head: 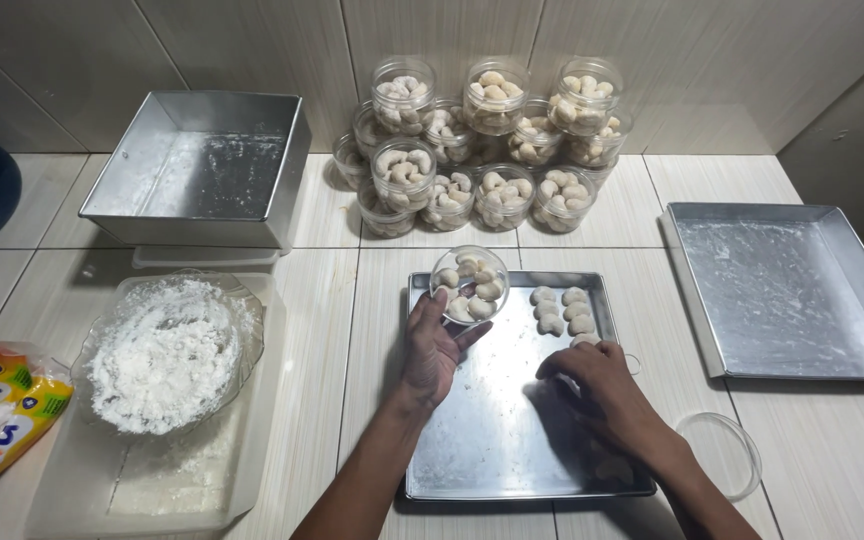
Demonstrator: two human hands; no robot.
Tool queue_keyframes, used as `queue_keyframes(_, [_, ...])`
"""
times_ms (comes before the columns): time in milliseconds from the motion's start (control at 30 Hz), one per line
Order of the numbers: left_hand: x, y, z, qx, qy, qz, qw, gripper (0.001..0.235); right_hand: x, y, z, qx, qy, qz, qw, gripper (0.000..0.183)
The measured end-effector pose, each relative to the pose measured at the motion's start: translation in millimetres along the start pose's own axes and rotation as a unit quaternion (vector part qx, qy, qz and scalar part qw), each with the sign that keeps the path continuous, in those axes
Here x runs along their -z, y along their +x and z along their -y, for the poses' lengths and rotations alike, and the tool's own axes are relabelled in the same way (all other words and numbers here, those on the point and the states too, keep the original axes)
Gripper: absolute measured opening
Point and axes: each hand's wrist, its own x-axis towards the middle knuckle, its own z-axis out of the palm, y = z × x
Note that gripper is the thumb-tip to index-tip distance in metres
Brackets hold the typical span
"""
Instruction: Picking up crescent-shaped cookies from a tray and placing them into a plastic container
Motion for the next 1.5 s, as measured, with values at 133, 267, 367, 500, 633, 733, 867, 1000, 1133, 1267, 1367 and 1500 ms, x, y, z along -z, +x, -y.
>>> queue_keyframes(133, [-2, -1, -2, -0.002, 0.023, 0.014, 1.0, 0.047, -2, 4, -17, 0.002, -0.051, 0.006, 0.999, 0.009])
queue_keyframes(267, [5, 2, 3, 0.008, 0.061, -0.002, 0.998, 0.043, -5, 16, -46, -0.02, -0.138, -0.07, 0.988, 0.032])
queue_keyframes(367, [2, 0, 2, 0.002, 0.071, 0.004, 0.997, 0.047, -1, 30, -45, -0.063, -0.229, -0.054, 0.97, 0.027])
queue_keyframes(500, [-3, -2, -2, 0.012, 0.07, 0.008, 0.997, 0.05, -5, 36, -40, -0.081, -0.255, -0.054, 0.962, 0.019])
queue_keyframes(633, [2, -1, 1, 0.012, 0.066, 0.008, 0.998, 0.052, -10, 34, -44, -0.07, -0.225, -0.056, 0.97, 0.02])
queue_keyframes(733, [13, 7, 7, -0.007, 0.107, -0.002, 0.994, 0.054, -17, 34, -55, -0.055, -0.218, -0.057, 0.973, 0.02])
queue_keyframes(867, [7, 4, 3, -0.01, 0.108, 0.009, 0.994, 0.056, -17, 37, -56, -0.053, -0.239, -0.06, 0.968, 0.022])
queue_keyframes(1000, [-2, -5, -3, 0.002, 0.073, 0.031, 0.997, 0.054, -17, 36, -60, -0.055, -0.23, -0.05, 0.97, 0.02])
queue_keyframes(1133, [-10, -11, -8, 0.005, 0.052, 0.042, 0.998, 0.053, -3, 36, -33, -0.063, -0.18, -0.037, 0.981, 0.021])
queue_keyframes(1267, [-13, -13, -9, -0.003, 0.047, 0.051, 0.998, 0.058, -2, 41, -32, -0.064, -0.224, -0.016, 0.972, 0.025])
queue_keyframes(1367, [-12, -14, -10, -0.011, 0.043, 0.058, 0.997, 0.062, 6, 41, -29, -0.069, -0.153, -0.032, 0.985, 0.027])
queue_keyframes(1500, [-11, -12, -9, -0.014, 0.053, 0.079, 0.995, 0.068, 30, 48, 3, -0.031, -0.018, -0.193, 0.98, 0.03])
